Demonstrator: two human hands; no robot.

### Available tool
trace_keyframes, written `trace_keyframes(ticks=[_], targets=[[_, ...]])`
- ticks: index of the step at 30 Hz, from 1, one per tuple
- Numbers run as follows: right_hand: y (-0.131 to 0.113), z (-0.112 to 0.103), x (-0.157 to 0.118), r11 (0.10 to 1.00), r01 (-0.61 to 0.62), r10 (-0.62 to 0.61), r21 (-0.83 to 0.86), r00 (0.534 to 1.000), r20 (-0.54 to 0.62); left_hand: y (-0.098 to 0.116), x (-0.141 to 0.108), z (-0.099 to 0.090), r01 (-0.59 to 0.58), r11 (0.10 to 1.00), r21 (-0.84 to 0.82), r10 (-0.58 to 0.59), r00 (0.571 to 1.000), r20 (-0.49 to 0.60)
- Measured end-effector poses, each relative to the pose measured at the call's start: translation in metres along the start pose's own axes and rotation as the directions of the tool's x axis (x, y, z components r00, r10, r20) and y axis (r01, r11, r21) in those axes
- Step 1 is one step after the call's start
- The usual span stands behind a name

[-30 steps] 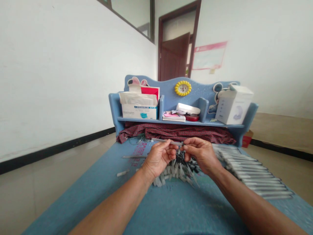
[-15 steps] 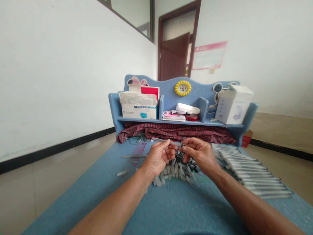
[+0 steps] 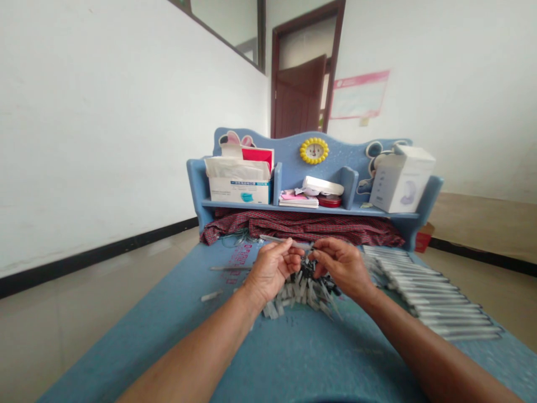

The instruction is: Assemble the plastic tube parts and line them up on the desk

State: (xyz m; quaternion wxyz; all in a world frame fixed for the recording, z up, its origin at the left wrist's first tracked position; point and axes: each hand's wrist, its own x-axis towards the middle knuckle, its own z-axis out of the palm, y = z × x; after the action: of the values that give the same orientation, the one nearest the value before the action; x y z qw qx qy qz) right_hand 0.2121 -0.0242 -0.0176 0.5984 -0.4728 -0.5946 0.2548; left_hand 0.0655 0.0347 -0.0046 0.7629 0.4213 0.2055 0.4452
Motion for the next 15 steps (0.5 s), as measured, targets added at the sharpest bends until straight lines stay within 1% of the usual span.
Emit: trace_keyframes(ticks=[4, 6, 8, 13, 15], targets=[[0.0062, -0.0020, -0.0007, 0.976, 0.091, -0.097, -0.199, 0.995, -0.019, -0.0006, 0.0002, -0.0001, -0.006, 1.000, 0.002, 0.006, 1.000, 0.000], [0.0076, -0.0027, -0.0008, 0.965, 0.104, -0.111, -0.243, 0.994, -0.015, -0.0004, 0.0000, 0.0000, -0.007, 1.000, 0.006, 0.007, 1.000, 0.001], [0.0077, -0.0028, -0.0007, 0.967, 0.093, -0.099, -0.236, 0.995, -0.010, 0.0000, -0.0002, 0.0000, 0.000, 1.000, 0.008, 0.000, 1.000, 0.007], [0.0049, -0.0017, -0.0004, 0.991, 0.035, -0.035, -0.130, 0.999, -0.001, -0.0005, 0.0008, -0.0015, -0.001, 1.000, 0.018, 0.000, 1.000, 0.022], [0.0038, -0.0016, -0.0008, 0.993, 0.015, -0.015, -0.118, 1.000, 0.006, -0.0016, 0.0017, -0.0027, -0.010, 1.000, 0.026, 0.009, 0.999, 0.031]])
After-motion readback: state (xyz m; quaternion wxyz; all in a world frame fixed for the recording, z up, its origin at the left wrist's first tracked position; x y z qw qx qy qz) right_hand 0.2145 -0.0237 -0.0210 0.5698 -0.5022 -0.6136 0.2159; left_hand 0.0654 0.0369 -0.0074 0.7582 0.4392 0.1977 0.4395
